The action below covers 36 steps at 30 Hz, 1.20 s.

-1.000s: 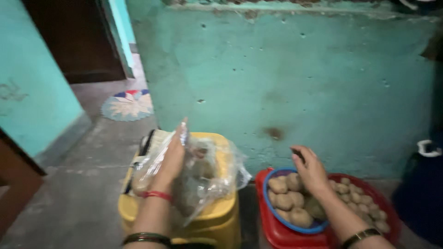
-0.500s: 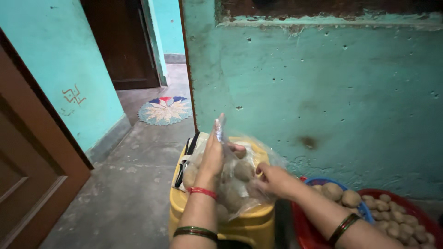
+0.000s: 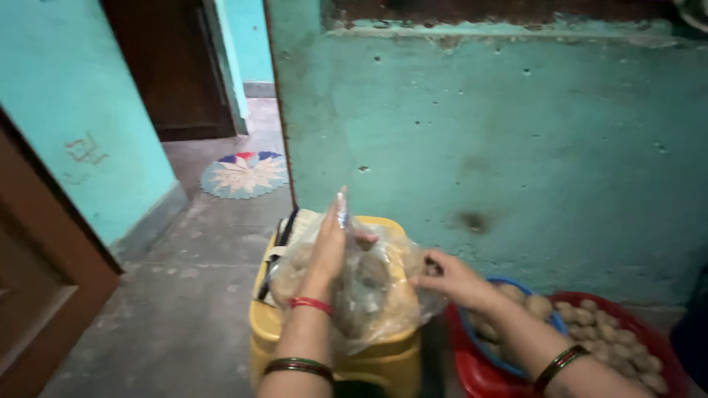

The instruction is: The person transfers potatoes from a plastic bag into a blue colander placed on a red container. The person handles the potatoes one by one and places them into the colander.

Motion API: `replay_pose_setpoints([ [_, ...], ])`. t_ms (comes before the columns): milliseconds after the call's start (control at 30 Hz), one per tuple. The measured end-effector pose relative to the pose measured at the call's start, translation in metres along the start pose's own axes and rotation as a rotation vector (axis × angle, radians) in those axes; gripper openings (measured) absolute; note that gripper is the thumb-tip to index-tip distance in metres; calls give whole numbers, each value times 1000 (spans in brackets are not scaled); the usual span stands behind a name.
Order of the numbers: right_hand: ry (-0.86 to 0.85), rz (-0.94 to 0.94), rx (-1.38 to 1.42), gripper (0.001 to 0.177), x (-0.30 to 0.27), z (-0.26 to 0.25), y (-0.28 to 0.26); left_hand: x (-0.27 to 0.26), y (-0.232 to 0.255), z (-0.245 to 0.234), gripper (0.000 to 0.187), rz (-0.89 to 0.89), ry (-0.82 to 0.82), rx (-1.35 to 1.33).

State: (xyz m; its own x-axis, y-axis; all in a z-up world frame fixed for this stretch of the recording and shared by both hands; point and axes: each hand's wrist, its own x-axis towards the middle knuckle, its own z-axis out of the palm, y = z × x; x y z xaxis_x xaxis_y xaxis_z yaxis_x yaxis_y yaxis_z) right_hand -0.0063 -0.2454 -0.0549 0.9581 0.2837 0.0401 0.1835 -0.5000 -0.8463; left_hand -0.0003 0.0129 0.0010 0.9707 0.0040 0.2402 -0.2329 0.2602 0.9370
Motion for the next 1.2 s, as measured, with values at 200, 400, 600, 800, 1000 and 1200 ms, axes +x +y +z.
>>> replay_pose_setpoints([
  [200, 164, -16, 77, 59, -17, -87, 87, 12, -20, -8, 76, -18, -46, 128],
  [400, 314, 257, -481, 62, -70, -141, 176, 6, -16, -2, 73, -164, 23, 176],
  [600, 201, 455, -758, 52, -103, -149, 197, 2, -8, 6, 75, -164, 14, 175],
  [800, 199, 224, -585, 46, -92, -134, 180, -5, 3, 8, 80, -227, 64, 222],
  [1000, 208, 105, -732, 41, -83, -105, 169, -12, 10, 13, 83, -236, 87, 264],
  [1200, 170, 135, -716, 35, -85, -90, 162, -17, 18, 16, 83, -176, 57, 292],
])
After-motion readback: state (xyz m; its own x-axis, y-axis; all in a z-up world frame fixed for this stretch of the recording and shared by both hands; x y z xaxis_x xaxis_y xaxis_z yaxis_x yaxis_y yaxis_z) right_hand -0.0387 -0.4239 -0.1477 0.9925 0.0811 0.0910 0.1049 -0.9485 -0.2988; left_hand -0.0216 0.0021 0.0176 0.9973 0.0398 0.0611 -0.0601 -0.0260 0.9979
